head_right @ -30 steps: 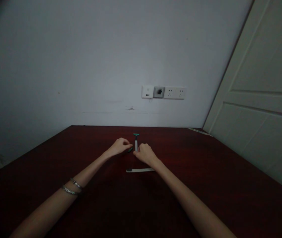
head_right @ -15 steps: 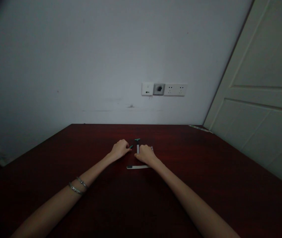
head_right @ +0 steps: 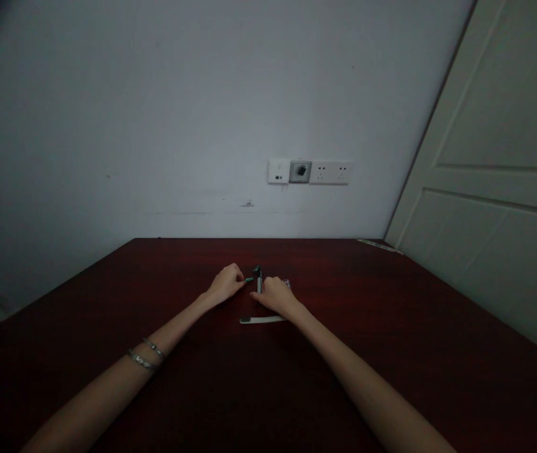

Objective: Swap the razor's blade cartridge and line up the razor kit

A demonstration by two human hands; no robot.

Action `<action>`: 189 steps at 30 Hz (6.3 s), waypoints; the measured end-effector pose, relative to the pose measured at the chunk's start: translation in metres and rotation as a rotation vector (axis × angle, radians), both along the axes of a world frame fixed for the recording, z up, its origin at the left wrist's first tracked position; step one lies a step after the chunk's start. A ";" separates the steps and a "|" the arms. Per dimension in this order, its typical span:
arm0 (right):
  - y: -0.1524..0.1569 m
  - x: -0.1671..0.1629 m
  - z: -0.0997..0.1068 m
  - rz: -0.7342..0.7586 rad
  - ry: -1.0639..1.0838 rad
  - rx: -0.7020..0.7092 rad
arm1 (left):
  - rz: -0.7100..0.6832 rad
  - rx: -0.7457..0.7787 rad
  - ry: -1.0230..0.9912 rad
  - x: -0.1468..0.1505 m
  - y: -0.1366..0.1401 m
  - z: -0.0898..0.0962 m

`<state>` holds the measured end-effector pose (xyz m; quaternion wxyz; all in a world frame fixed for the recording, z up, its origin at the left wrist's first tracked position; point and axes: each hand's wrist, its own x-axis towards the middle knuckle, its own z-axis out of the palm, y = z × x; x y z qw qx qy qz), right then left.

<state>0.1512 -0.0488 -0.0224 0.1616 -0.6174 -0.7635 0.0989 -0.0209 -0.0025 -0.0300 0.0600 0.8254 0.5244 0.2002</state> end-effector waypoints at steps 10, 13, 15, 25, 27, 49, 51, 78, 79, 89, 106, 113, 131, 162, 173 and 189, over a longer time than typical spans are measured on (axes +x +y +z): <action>0.024 0.045 0.026 0.198 0.529 0.061 | -0.350 0.224 -0.202 -0.006 -0.004 0.019; 0.028 0.053 0.027 0.246 0.597 0.051 | -0.398 0.241 -0.231 -0.001 -0.010 0.022; 0.028 0.055 0.028 0.254 0.628 0.035 | -0.413 0.245 -0.221 0.001 -0.013 0.024; 0.026 0.054 0.031 0.316 0.601 -0.025 | -0.511 0.386 0.023 0.003 -0.020 0.026; 0.028 0.054 0.028 0.346 0.592 -0.063 | -0.526 0.424 0.062 0.005 -0.020 0.025; 0.045 0.093 0.033 0.367 0.332 -0.182 | -0.456 0.207 0.049 0.036 -0.019 0.024; 0.049 0.102 0.029 0.366 0.262 -0.169 | -0.448 0.153 0.087 0.045 -0.016 0.020; 0.048 0.088 0.010 0.411 0.071 -0.141 | -0.483 0.045 0.066 0.063 -0.008 -0.003; 0.049 0.089 0.009 0.410 0.076 -0.139 | -0.479 0.041 0.066 0.063 -0.008 -0.002; 0.051 0.086 0.004 0.386 0.133 -0.093 | -0.464 0.037 0.093 0.065 -0.010 0.000; 0.017 0.005 0.014 0.027 -0.022 0.038 | -0.199 0.292 -0.412 0.005 0.007 0.046; 0.009 -0.021 0.007 -0.052 -0.167 0.026 | -0.166 0.233 -0.343 -0.012 0.006 0.031; -0.008 0.160 0.019 -0.407 -0.106 0.061 | -0.431 -0.010 -0.045 0.040 -0.002 0.000; -0.023 0.204 0.016 -0.561 -0.193 0.053 | -0.380 0.032 -0.001 0.083 -0.007 -0.011; -0.012 0.170 0.022 -0.176 -0.147 0.120 | -0.387 0.086 -0.055 0.086 -0.003 -0.018; -0.027 0.135 0.039 0.407 -0.003 0.031 | -0.562 0.245 -0.095 0.097 -0.038 0.016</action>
